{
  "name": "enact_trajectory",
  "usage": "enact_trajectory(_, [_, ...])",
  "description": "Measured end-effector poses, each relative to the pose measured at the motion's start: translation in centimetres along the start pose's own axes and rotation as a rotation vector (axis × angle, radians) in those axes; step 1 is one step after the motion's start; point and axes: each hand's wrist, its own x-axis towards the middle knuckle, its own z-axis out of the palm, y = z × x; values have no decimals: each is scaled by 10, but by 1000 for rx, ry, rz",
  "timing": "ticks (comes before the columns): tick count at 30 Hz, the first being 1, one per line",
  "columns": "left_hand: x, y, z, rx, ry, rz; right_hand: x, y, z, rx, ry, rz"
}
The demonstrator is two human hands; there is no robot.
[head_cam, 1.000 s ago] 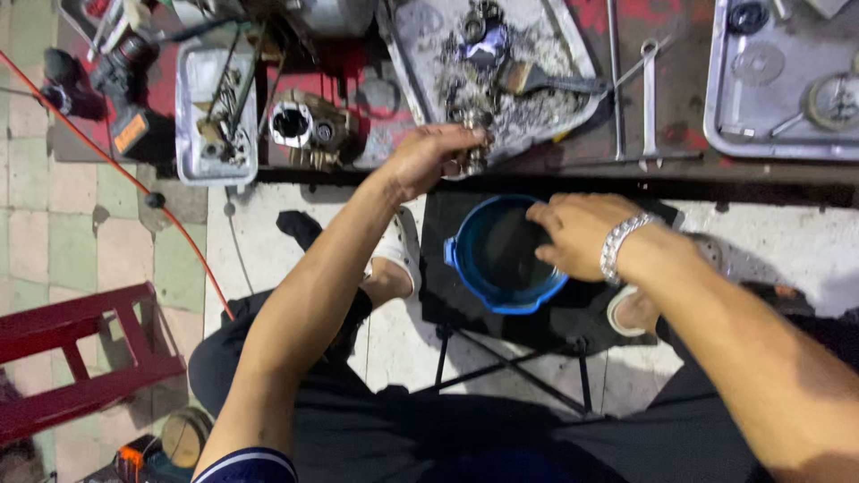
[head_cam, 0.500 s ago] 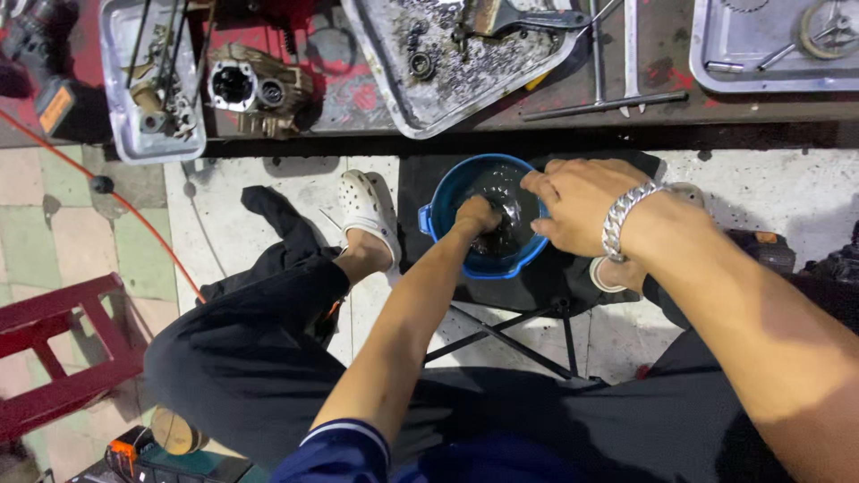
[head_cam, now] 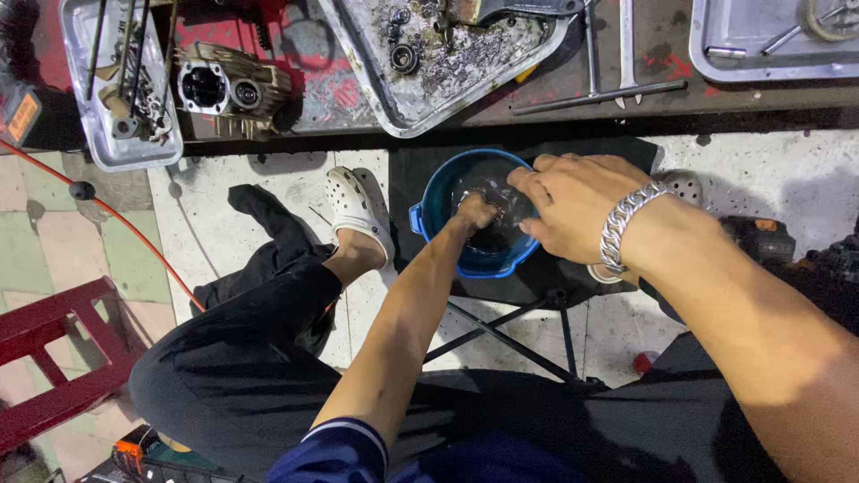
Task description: The person cleans small mechanical parts by scrubbing them in a blue bucket of liquid and then drying them with a black cloth. They use a metal tool to scrub the parts and a compressed air nozzle to blow out debris from the components.
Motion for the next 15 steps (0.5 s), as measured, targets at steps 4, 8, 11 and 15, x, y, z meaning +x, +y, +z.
enact_trajectory(4, [-35,54,-6,-147,17,-239,1,3,-2,-22,14,7])
enact_trajectory(8, [-41,56,-14,-422,-149,-242,0,3,-3,-44,57,-21])
enact_trajectory(11, [-44,55,-18,-549,-295,-220,-1,2,-4,-27,24,-6])
enact_trajectory(15, [-66,74,-23,-716,-385,-87,0,9,-1,-5,25,10])
